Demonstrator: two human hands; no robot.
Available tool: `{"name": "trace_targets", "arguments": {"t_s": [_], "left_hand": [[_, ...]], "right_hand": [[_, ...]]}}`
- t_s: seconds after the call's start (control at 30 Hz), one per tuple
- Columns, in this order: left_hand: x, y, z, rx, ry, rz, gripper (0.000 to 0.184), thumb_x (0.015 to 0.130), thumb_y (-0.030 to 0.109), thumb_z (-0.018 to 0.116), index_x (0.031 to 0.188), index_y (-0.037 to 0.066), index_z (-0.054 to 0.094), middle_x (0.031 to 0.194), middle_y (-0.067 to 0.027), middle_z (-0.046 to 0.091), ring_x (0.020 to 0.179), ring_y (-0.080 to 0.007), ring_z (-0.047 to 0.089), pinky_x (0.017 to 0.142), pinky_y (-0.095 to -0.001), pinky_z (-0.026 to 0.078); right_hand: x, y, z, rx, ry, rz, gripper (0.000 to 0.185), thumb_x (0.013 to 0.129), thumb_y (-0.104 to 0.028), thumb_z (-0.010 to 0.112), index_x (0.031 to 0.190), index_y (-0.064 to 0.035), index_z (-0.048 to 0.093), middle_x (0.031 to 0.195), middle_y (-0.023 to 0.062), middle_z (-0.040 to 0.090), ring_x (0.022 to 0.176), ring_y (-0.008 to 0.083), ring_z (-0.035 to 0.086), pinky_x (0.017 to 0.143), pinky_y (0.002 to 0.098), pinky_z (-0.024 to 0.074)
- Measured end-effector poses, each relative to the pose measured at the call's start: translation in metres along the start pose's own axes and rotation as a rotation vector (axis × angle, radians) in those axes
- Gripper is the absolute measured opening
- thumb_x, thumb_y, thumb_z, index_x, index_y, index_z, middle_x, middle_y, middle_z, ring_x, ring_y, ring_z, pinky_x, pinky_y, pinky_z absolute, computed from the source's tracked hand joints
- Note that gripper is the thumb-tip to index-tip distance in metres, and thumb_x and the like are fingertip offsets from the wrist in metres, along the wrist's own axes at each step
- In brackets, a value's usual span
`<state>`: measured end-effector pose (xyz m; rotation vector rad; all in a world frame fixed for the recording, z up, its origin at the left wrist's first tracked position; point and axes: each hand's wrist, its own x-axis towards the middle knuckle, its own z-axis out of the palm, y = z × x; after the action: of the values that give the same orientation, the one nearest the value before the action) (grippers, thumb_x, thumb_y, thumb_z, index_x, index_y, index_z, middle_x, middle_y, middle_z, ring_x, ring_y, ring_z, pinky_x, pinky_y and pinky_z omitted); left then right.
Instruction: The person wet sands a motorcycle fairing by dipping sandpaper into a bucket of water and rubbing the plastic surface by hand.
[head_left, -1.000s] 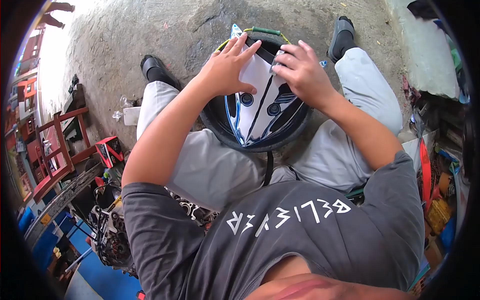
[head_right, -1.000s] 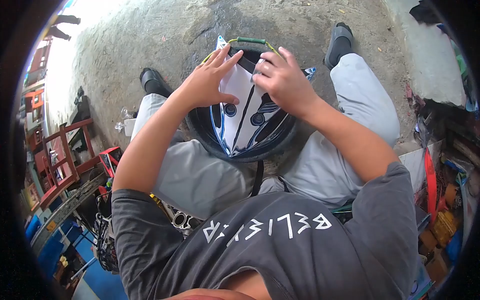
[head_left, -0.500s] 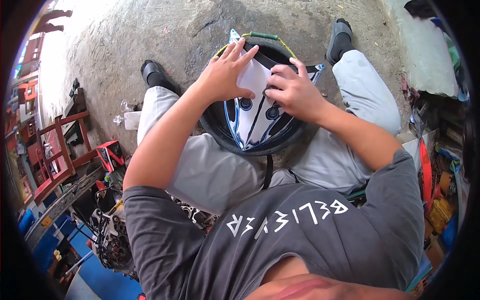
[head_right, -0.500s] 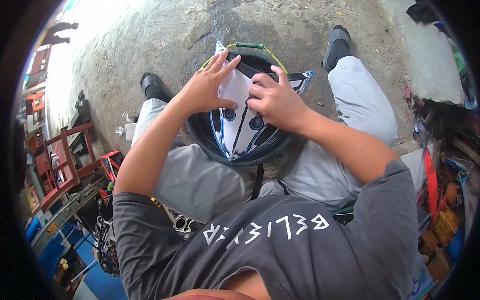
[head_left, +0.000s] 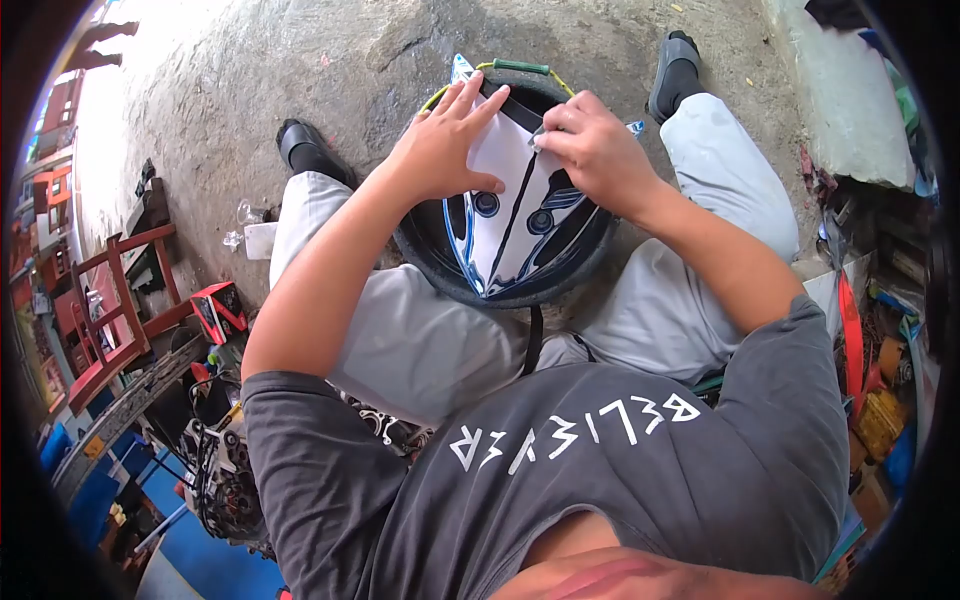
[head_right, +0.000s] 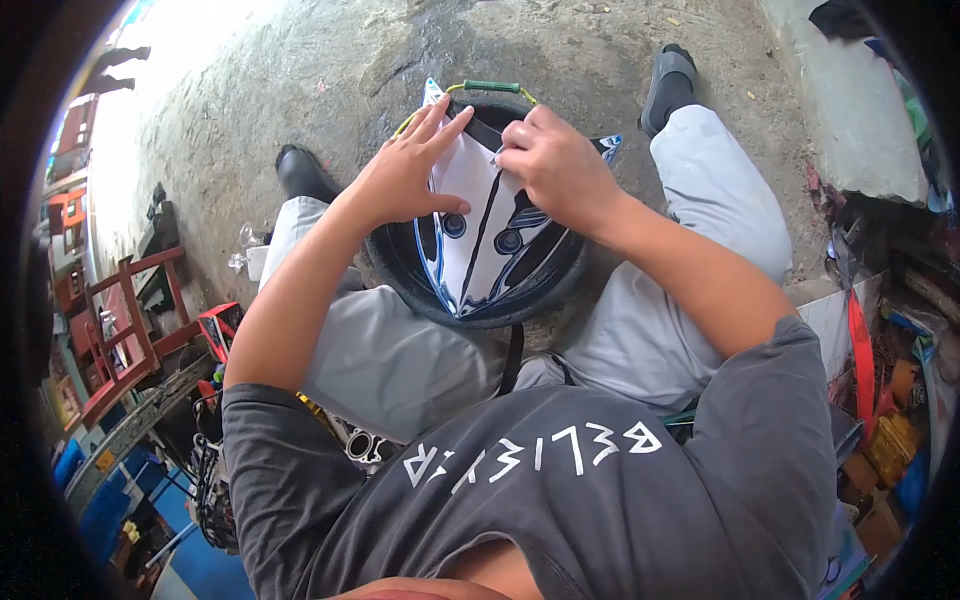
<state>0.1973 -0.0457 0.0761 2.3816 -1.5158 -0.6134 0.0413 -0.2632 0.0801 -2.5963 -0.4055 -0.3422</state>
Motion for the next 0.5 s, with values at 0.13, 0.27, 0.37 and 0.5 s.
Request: {"name": "trace_targets", "arguments": {"t_s": [0.13,0.27,0.37,0.5], "left_hand": [[0.002,0.001,-0.001,0.018,-0.019,-0.011,0.127,0.070,0.052,0.095,0.173,0.020,0.029,0.178,-0.0254,0.021,0.161,-0.0476,0.027,0.129,-0.0547,0.033],[0.002,-0.002,0.004,0.013,0.003,-0.006,0.128,0.070,0.053,0.095,0.173,0.020,0.027,0.178,-0.0246,0.020,0.161,-0.0472,0.027,0.128,-0.0552,0.034],[0.001,-0.002,0.004,0.009,0.014,-0.007,0.130,0.070,0.053,0.095,0.174,0.019,0.025,0.178,-0.0241,0.021,0.162,-0.0468,0.027,0.128,-0.0565,0.034],[0.001,0.001,-0.001,0.029,-0.013,-0.022,0.132,0.070,0.054,0.096,0.174,0.019,0.024,0.179,-0.0233,0.020,0.162,-0.0461,0.027,0.126,-0.0584,0.036]], "right_hand": [[-0.008,-0.010,0.009,0.015,-0.117,-0.075,0.019,0.082,-0.004,0.070,0.099,-0.0052,0.077,0.113,0.0078,0.071,0.109,0.0302,0.064,0.097,0.0410,0.0558],[0.001,0.002,0.004,-0.032,-0.022,-0.053,0.014,0.081,-0.006,0.069,0.094,-0.0065,0.074,0.111,0.0076,0.071,0.112,0.0282,0.064,0.097,0.0413,0.0549],[-0.002,-0.003,0.007,-0.064,-0.023,-0.118,0.006,0.083,-0.010,0.068,0.087,-0.0094,0.072,0.110,0.0047,0.070,0.110,0.0256,0.064,0.095,0.0415,0.0530],[-0.007,-0.014,0.011,-0.070,-0.102,-0.162,0.008,0.086,-0.014,0.066,0.088,-0.0119,0.074,0.108,0.0013,0.070,0.108,0.0234,0.064,0.094,0.0422,0.0498]]}}
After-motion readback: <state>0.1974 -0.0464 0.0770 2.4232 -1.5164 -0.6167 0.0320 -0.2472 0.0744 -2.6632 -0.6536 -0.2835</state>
